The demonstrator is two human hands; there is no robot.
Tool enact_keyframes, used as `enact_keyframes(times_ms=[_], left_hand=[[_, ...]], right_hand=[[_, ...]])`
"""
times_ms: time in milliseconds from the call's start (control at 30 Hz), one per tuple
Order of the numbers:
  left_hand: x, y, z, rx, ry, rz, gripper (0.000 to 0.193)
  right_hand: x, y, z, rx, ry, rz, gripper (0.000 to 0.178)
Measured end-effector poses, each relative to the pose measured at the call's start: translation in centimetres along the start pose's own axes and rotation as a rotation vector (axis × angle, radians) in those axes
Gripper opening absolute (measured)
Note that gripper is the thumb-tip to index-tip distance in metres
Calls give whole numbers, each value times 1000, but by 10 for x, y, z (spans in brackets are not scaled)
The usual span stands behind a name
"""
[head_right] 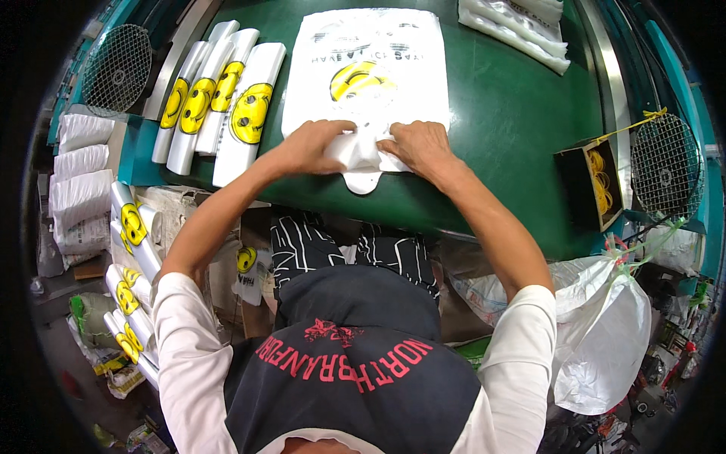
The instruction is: The person takes stacks of plastic bags from a conveyor belt, folds them in half, rolls them into cylinders, and secures each roll with a rubber band.
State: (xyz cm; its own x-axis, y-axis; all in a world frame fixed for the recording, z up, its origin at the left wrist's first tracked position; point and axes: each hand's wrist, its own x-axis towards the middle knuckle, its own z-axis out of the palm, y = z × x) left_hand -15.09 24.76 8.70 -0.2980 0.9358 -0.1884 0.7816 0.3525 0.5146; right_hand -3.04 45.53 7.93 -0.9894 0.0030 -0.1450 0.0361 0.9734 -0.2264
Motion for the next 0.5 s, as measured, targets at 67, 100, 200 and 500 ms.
enact_keyframes(times_ms=[67, 100, 200, 500], left_hand=[[-17, 24, 7, 447, 182, 225, 75], [-23, 28, 17, 418, 137, 183, 78], [-14, 24, 43, 638, 227, 213, 68], [46, 10, -32, 260, 419, 47, 43]], right_hand=[[2, -3, -2, 6, -45, 67, 42], [4, -8, -5, 6, -66, 78, 42], [-11, 5, 10, 175, 315, -30, 37], [19, 36, -26, 328, 0, 384, 45]])
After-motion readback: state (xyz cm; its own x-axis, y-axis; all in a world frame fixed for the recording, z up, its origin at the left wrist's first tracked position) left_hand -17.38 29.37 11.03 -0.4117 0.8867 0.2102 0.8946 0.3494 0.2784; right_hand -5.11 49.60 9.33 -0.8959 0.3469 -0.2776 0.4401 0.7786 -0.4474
